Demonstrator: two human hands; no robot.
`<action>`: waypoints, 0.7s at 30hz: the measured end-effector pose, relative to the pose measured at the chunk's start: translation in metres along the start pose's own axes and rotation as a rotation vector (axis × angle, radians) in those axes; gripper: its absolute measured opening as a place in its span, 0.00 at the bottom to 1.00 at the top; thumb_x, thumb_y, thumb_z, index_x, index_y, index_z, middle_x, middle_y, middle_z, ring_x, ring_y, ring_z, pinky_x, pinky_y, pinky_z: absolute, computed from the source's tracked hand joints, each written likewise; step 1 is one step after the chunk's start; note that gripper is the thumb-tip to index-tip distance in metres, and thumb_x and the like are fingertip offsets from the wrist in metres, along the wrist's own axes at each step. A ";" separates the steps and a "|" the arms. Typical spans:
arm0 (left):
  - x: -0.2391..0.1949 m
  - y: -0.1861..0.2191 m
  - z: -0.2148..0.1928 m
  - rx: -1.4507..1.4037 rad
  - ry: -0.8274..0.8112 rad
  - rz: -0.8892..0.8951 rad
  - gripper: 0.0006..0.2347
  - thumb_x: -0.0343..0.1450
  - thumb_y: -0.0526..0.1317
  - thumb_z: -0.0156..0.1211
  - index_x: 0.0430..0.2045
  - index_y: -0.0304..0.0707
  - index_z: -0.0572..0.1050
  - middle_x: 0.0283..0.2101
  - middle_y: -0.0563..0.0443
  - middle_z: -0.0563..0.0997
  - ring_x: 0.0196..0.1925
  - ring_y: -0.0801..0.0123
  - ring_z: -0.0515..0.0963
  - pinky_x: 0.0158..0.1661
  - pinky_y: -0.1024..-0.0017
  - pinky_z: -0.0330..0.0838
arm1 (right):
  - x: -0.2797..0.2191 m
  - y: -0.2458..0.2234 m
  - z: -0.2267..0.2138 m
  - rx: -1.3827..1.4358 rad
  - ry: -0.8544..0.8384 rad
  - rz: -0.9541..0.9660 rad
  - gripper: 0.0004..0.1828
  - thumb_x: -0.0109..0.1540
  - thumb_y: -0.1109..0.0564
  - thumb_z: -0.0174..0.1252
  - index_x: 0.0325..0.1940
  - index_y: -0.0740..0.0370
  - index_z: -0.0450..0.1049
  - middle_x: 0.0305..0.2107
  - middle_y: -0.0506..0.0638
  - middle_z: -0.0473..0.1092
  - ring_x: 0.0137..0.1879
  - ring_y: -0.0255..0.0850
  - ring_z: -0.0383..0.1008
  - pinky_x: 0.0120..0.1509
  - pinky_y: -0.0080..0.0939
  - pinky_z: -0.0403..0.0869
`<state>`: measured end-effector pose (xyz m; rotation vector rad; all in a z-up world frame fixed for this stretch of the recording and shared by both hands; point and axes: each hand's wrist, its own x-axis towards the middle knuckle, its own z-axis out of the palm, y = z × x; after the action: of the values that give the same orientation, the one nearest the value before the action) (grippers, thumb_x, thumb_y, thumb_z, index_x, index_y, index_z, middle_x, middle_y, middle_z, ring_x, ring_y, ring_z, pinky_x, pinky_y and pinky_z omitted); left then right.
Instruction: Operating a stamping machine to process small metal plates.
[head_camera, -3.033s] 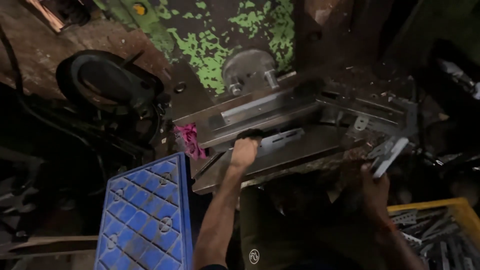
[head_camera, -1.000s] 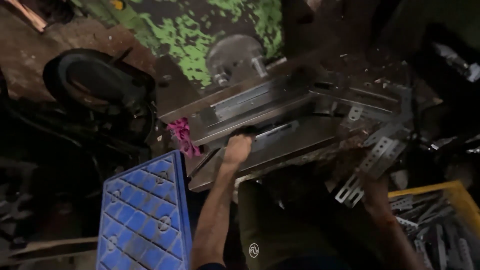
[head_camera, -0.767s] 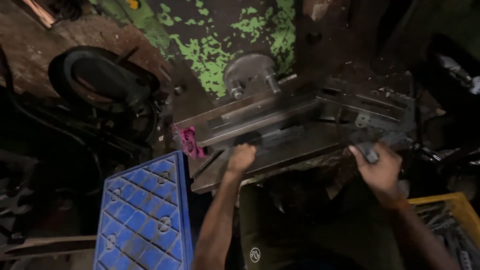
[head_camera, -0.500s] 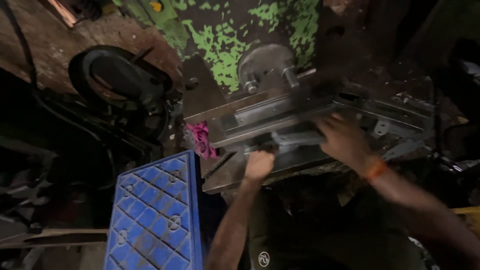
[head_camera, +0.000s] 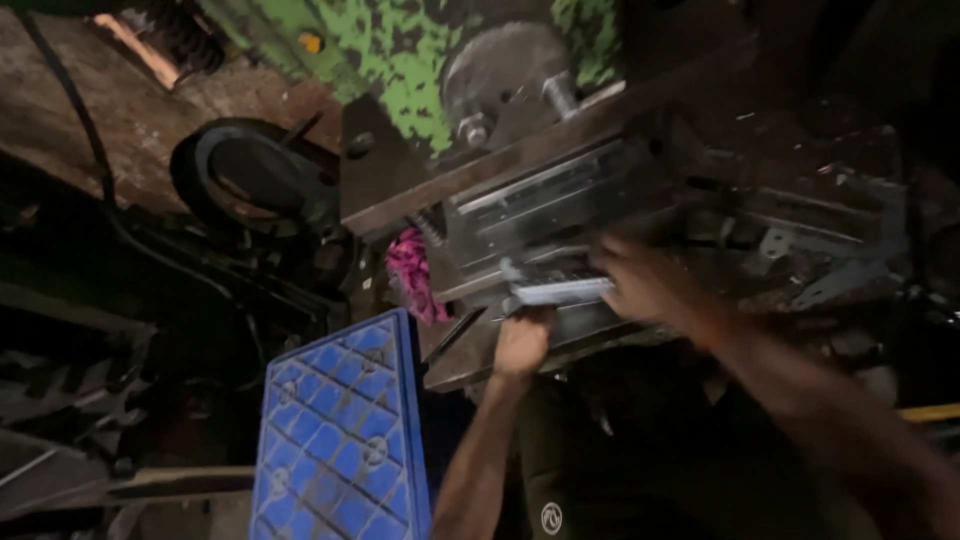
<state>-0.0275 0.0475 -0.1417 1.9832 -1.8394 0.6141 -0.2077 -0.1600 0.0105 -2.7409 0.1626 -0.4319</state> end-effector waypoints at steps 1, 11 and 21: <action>0.020 0.005 -0.030 0.060 0.024 -0.011 0.11 0.66 0.35 0.55 0.40 0.37 0.77 0.37 0.43 0.79 0.39 0.54 0.80 0.39 0.57 0.75 | -0.030 0.002 -0.004 0.093 0.201 -0.067 0.24 0.55 0.56 0.66 0.54 0.66 0.76 0.52 0.60 0.70 0.55 0.56 0.73 0.56 0.54 0.74; 0.148 -0.079 -0.030 0.144 -0.122 -0.189 0.13 0.72 0.32 0.53 0.50 0.34 0.77 0.45 0.36 0.83 0.40 0.46 0.84 0.39 0.53 0.78 | -0.297 0.095 0.123 1.970 0.843 0.861 0.22 0.70 0.46 0.53 0.66 0.55 0.72 0.52 0.47 0.73 0.56 0.41 0.73 0.60 0.45 0.73; 0.102 -0.005 -0.052 0.077 -0.063 -0.085 0.07 0.76 0.43 0.60 0.33 0.39 0.77 0.36 0.43 0.82 0.41 0.49 0.84 0.45 0.55 0.78 | -0.322 0.123 0.220 1.865 0.518 1.204 0.25 0.70 0.48 0.50 0.67 0.63 0.73 0.49 0.51 0.75 0.51 0.46 0.73 0.55 0.49 0.73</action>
<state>-0.0202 -0.0091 -0.0427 2.1421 -1.7813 0.6123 -0.4496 -0.1473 -0.3188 -0.4459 0.8675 -0.4633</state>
